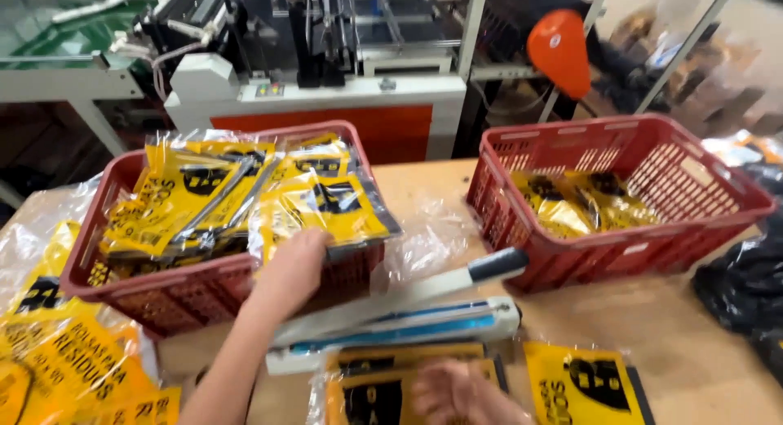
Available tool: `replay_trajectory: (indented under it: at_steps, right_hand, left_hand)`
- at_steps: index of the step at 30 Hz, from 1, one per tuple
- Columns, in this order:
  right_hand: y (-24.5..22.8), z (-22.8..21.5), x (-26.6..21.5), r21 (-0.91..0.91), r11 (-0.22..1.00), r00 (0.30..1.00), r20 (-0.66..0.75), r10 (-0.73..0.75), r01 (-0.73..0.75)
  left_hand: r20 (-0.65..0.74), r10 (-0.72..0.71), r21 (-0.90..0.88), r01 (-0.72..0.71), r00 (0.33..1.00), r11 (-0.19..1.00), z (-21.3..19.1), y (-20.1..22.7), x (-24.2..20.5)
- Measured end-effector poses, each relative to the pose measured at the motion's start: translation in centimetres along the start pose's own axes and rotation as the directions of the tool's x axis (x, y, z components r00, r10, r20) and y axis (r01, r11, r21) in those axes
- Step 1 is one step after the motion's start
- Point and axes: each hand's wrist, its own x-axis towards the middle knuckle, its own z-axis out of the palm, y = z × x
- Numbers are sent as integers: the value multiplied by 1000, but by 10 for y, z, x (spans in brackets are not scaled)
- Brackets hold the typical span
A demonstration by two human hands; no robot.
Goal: Sealing the open ends of plastic bags using a manual heat sealer and stacking them on a table.
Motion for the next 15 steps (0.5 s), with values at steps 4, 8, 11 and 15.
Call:
replay_trajectory:
  at_steps: [4,8,11,15]
  right_hand:
    - [-48,50,28,89,995,988,145,-50,37]
    - [-29,61,61,-285,930,900,-424,96,-234]
    - [37,16,61,-622,781,965,-236,-110,-63]
    - [81,-36,15,-448,893,911,-385,-145,-47]
  left_hand:
    - [50,169,152,-175,984,973,65,44,-118]
    - [-1,524,342,-492,852,800,127,83,-204]
    - [-72,475,237,-448,877,862,173,88,-255]
    - [-52,-76,-342,54,996,938,209,60,-278]
